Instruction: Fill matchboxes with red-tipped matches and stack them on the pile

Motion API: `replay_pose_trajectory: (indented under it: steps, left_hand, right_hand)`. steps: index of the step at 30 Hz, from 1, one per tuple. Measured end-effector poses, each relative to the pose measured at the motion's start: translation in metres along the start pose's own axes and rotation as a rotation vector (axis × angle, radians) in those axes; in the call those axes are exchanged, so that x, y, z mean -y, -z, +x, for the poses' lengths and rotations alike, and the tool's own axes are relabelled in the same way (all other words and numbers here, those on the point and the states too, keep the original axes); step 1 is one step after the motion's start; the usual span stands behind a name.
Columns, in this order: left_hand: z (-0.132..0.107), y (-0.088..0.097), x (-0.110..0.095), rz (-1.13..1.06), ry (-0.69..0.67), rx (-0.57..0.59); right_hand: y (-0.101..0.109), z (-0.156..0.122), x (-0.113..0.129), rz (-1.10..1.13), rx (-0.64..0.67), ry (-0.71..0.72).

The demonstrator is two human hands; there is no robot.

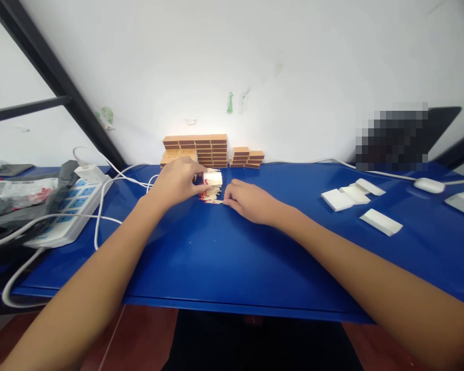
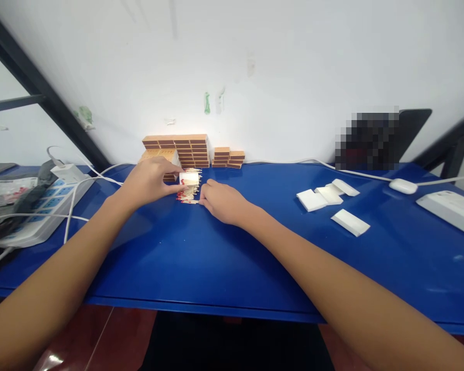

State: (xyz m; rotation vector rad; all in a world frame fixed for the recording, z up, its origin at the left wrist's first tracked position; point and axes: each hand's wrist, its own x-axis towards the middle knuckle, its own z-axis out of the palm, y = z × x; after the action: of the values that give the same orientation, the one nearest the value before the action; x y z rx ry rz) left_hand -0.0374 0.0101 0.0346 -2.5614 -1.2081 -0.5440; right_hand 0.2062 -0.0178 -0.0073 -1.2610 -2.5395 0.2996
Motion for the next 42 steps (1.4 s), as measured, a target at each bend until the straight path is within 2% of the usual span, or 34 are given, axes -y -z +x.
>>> replay_pose_trajectory:
  steps: [4, 10, 23, 30, 37, 42]
  left_hand:
    - [0.000, 0.000, -0.001, 0.005, 0.003, 0.014]
    - [0.000, 0.000, 0.000, -0.004, -0.006, 0.003]
    - [0.000, -0.001, 0.003, -0.004, -0.011, 0.011]
    - [-0.001, -0.001, 0.003, -0.005, -0.009, 0.014]
    - [0.000, -0.001, -0.006, -0.018, -0.036, 0.020]
    - [0.001, -0.002, -0.017, -0.062, -0.063, 0.029]
  right_hand:
    - [-0.001, -0.002, 0.012, 0.030, -0.039, -0.013]
    - [-0.008, -0.003, 0.031, 0.003, -0.033, -0.026]
    - [-0.008, -0.001, 0.029, 0.011, -0.054, -0.031]
    - [-0.001, -0.001, 0.027, -0.005, -0.004, -0.026]
    - [0.012, 0.004, 0.015, -0.062, -0.218, -0.109]
    - [0.010, 0.006, 0.015, -0.164, -0.237, -0.096]
